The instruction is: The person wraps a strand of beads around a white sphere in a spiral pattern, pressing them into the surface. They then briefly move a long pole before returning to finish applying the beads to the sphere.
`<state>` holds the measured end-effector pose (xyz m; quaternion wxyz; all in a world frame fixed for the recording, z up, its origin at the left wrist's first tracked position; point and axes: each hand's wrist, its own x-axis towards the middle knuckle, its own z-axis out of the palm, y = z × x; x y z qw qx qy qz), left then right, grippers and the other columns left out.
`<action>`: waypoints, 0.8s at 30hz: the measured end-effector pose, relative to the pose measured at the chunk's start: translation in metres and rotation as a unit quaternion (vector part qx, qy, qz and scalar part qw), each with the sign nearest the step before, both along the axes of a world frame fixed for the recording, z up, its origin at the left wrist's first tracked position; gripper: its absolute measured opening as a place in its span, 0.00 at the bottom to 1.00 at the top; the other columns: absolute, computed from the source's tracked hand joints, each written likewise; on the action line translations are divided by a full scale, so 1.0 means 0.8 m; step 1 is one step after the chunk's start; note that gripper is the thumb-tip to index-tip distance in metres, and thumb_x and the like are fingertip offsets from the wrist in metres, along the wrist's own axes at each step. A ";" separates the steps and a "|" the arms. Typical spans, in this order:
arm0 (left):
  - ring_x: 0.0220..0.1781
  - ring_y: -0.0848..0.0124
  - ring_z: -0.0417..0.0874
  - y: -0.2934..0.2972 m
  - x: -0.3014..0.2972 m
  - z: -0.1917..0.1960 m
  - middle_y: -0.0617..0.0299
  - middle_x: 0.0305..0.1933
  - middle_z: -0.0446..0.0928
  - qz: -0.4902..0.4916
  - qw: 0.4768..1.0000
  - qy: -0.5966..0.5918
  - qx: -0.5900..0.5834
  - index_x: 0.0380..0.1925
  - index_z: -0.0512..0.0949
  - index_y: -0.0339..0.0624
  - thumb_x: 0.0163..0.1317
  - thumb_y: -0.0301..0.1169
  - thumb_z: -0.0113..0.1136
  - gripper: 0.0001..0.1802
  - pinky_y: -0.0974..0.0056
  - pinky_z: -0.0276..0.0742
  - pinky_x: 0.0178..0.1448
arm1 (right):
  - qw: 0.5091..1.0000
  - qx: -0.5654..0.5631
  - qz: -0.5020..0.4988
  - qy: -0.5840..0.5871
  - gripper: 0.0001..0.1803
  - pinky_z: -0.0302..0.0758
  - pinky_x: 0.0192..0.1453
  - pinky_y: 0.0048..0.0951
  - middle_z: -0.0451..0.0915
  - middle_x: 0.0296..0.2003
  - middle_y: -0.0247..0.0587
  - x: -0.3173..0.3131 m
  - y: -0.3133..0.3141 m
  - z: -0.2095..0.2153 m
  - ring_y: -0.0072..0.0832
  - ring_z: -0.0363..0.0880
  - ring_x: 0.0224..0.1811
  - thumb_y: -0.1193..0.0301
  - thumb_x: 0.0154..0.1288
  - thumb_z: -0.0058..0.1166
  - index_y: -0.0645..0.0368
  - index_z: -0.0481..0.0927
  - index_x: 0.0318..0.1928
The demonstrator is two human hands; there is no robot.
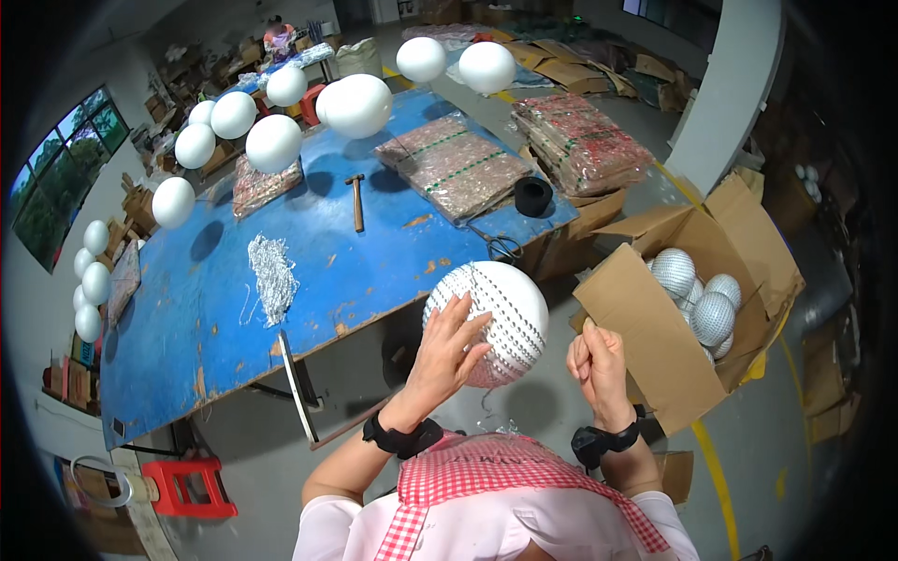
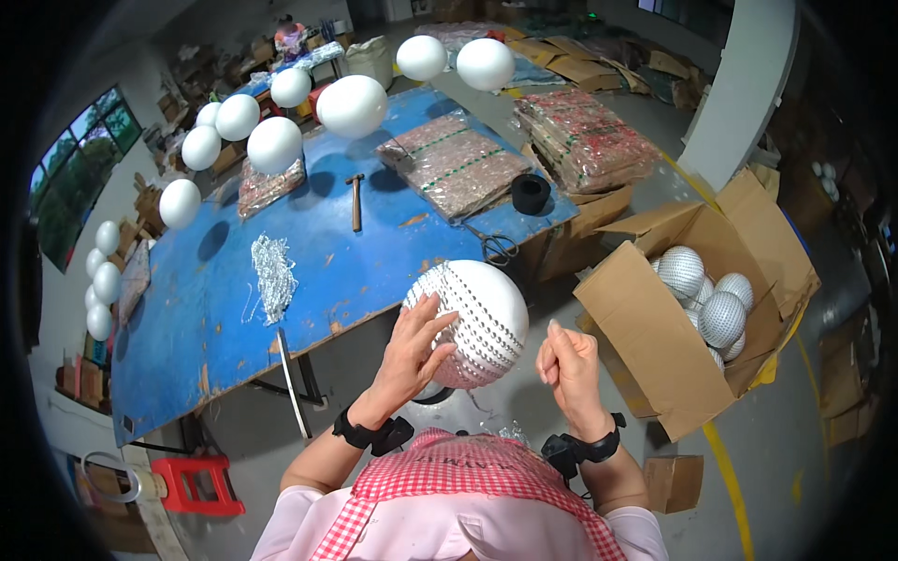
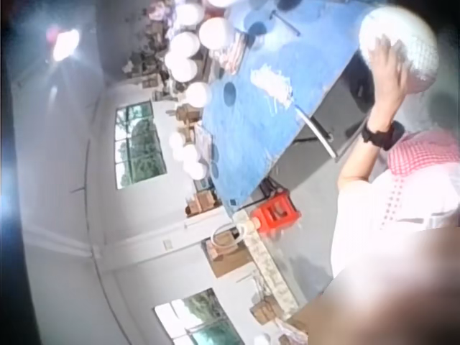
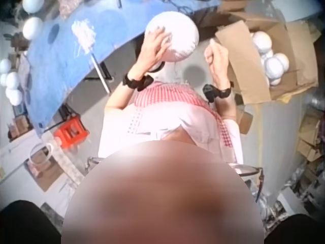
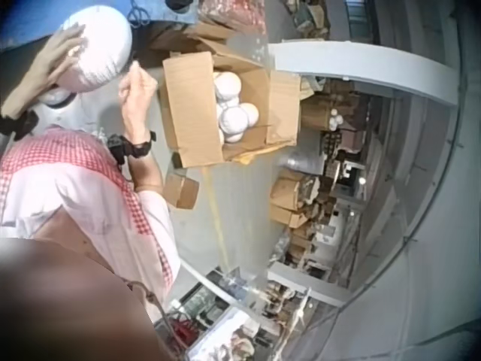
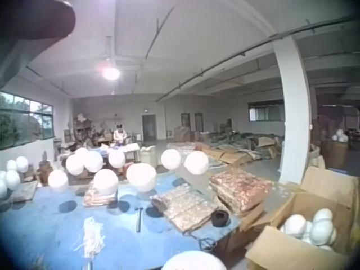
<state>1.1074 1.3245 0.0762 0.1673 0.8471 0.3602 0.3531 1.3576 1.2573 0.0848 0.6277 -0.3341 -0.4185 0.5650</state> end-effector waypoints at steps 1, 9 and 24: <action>0.71 0.49 0.62 0.000 0.000 -0.004 0.46 0.67 0.65 0.008 1.000 -0.011 0.011 0.58 0.73 0.47 0.62 0.35 0.61 0.23 0.47 0.55 0.72 | 1.000 -0.001 0.002 -0.001 0.21 0.69 0.24 0.17 0.75 0.16 0.38 -0.002 -0.003 -0.001 0.21 0.73 0.17 0.62 0.73 0.45 0.63 0.79 0.26; 0.71 0.45 0.60 -0.007 -0.005 -0.017 0.40 0.68 0.61 0.018 0.998 -0.052 -0.039 0.60 0.71 0.44 0.62 0.35 0.61 0.26 0.49 0.57 0.71 | 0.990 -0.043 -0.097 -0.099 0.18 0.74 0.36 0.20 0.82 0.24 0.44 -0.036 -0.022 0.013 0.23 0.80 0.27 0.65 0.74 0.44 0.67 0.80 0.36; 0.72 0.48 0.60 -0.106 -0.064 -0.027 0.49 0.68 0.64 0.136 0.990 -0.015 0.019 0.60 0.72 0.48 0.60 0.33 0.62 0.26 0.44 0.56 0.71 | 0.996 -0.026 -0.053 -0.073 0.27 0.69 0.21 0.22 0.66 0.10 0.38 -0.019 -0.043 0.010 0.23 0.66 0.11 0.63 0.76 0.40 0.58 0.67 0.16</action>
